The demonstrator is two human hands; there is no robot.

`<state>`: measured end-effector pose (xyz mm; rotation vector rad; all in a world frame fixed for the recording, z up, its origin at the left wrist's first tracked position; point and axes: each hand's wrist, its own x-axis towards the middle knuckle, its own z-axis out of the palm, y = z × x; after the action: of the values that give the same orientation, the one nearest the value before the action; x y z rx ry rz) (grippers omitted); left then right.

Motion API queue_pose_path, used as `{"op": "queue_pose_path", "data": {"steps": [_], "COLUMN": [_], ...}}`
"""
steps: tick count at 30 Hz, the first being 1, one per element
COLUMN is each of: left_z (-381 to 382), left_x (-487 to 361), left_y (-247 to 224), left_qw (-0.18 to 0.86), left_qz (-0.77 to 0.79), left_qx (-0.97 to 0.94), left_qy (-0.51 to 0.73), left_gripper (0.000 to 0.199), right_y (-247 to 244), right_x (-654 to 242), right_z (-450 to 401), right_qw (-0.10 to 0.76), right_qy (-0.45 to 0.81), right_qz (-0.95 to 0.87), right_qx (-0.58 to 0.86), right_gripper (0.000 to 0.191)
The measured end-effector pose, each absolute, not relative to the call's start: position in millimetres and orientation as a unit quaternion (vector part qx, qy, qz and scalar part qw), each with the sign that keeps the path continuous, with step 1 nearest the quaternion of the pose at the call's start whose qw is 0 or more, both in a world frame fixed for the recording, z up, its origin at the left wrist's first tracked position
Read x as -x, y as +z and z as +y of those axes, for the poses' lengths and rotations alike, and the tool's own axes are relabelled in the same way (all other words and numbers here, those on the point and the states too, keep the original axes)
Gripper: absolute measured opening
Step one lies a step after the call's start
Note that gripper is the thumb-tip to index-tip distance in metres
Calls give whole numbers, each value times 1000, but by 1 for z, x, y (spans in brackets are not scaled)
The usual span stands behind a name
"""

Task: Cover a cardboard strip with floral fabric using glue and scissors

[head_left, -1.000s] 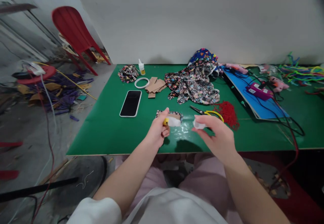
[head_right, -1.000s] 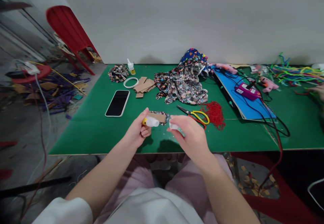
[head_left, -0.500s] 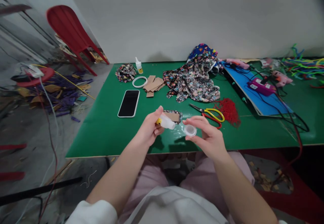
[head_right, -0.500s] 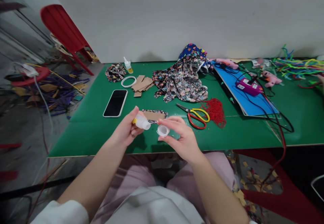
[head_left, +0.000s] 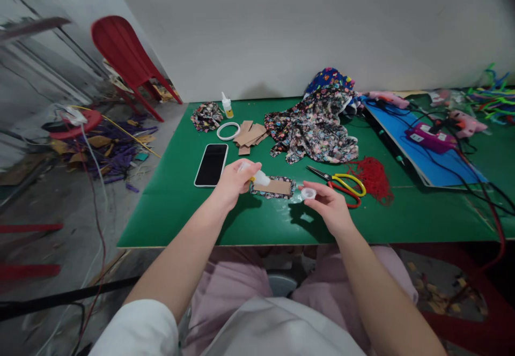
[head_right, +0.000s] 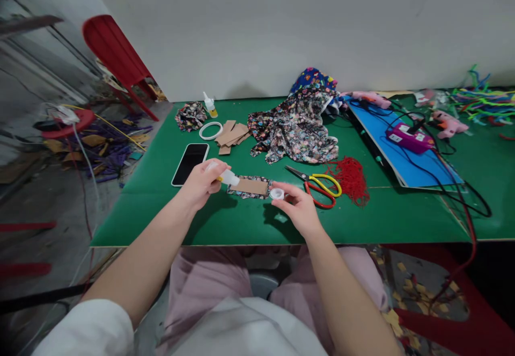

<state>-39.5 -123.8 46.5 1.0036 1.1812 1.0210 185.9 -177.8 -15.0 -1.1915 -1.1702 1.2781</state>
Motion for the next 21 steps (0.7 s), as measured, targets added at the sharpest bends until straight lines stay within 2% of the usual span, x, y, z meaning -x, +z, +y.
{"op": "queue_pose_path", "data": {"steps": [11,21], "left_z": [-130,-145], "left_x": [43,39], "left_y": [47,65], "left_qw": [672,592], "left_qz": [425,449], "left_qx": [-395,-495], "left_qy": [460,451], "left_gripper": [41,40], "right_y": [-24,-24], "right_x": [-185,-184], "right_z": [-174,-175], "right_qw": [508,506], "right_qy": [567,575], "right_qz": [-429,-432], "right_qx": [486,476], "right_gripper": [41,38]}}
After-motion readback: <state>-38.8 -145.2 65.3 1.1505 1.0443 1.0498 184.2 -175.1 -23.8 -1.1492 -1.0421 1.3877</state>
